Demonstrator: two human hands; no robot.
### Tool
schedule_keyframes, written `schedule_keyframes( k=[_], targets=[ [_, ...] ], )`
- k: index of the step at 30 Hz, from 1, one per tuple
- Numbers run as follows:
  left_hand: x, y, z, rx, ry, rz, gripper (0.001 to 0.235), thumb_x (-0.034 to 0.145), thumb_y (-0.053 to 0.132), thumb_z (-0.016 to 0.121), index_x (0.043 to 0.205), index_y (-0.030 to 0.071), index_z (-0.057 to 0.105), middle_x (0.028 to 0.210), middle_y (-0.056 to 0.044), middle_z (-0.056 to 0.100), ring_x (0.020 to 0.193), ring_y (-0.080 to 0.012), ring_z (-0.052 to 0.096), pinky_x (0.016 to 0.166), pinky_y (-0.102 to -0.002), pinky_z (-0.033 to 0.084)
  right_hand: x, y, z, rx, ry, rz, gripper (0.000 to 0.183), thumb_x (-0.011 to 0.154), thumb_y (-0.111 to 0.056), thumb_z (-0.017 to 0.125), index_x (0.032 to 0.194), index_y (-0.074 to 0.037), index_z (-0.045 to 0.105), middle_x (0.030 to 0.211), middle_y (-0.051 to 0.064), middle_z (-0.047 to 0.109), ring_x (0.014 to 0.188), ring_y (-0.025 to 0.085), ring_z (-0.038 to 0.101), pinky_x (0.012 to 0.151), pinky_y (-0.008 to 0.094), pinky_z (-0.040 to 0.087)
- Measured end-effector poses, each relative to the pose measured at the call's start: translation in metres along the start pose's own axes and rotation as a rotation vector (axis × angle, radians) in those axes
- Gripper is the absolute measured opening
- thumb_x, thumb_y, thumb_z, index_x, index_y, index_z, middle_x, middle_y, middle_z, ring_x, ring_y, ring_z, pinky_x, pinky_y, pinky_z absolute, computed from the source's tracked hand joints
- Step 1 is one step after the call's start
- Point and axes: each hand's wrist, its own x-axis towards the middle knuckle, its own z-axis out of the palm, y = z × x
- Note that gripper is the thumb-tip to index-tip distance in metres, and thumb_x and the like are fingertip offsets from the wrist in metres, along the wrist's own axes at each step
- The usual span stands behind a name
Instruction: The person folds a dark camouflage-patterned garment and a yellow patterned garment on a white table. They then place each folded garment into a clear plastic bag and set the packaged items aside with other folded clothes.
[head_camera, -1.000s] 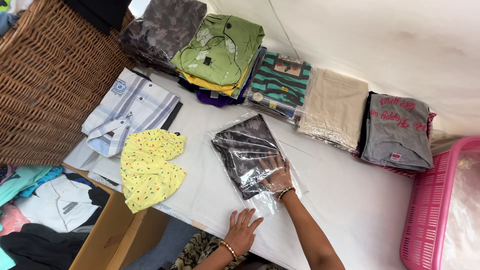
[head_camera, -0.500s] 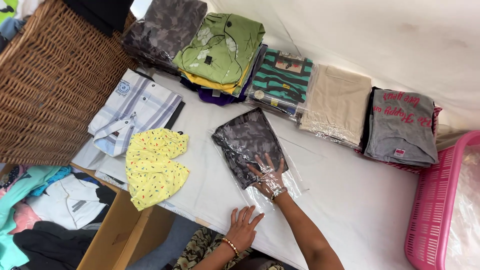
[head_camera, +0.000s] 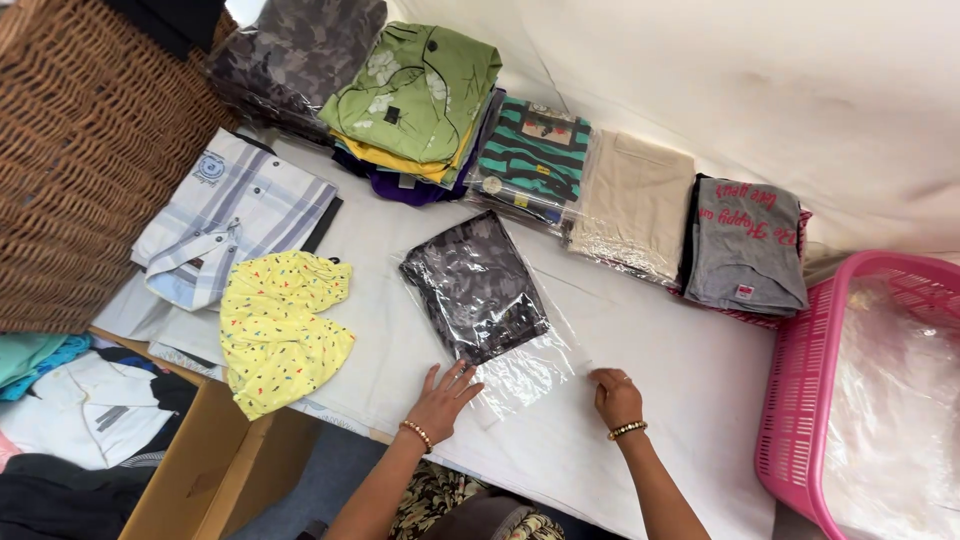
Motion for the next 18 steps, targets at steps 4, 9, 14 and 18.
schedule_keyframes(
  k=[4,9,14,18],
  targets=[
    [0.003,0.014,0.024,-0.028,0.192,-0.007,0.082,0.080,-0.005,0.060,0.154,0.027,0.042,0.157,-0.012,0.035,0.148,-0.0311,0.025,0.120,-0.061,0.014,0.039,-0.034,-0.047,0.117,0.310,-0.174,0.037,0.083,0.008,0.059,0.106,-0.018,0.073,0.114,-0.001,0.073,0.109,0.024,0.067,0.087,0.037,0.058],
    [0.019,0.034,0.020,-0.208,0.396,-0.154,0.048,0.080,0.011,0.071,0.127,0.015,0.059,0.146,-0.022,0.040,0.141,-0.0404,0.028,0.116,-0.062,0.019,0.106,-0.055,-0.041,0.405,0.015,-0.213,0.070,0.070,0.013,0.053,0.134,-0.016,0.062,0.110,0.006,0.072,0.098,0.025,0.068,0.085,0.038,0.057],
    [0.015,0.017,0.054,-0.154,0.492,-0.138,0.011,0.088,0.016,0.073,0.098,0.013,0.069,0.136,-0.014,0.056,0.140,-0.0333,0.042,0.120,-0.055,0.028,0.092,-0.088,-0.063,0.534,-0.234,0.098,0.050,0.093,-0.011,0.067,0.141,-0.021,0.054,0.091,0.009,0.073,0.072,0.020,0.069,0.073,0.035,0.055],
    [-0.017,-0.010,0.044,-0.294,0.394,-0.006,0.013,0.090,0.004,0.062,0.100,0.009,0.069,0.118,-0.007,0.069,0.138,-0.0273,0.053,0.121,-0.048,0.036,0.068,-0.056,-0.045,0.348,-0.452,0.048,0.046,0.088,-0.007,0.061,0.132,-0.020,0.070,0.087,0.011,0.080,0.078,0.019,0.075,0.076,0.035,0.058]
  ],
)
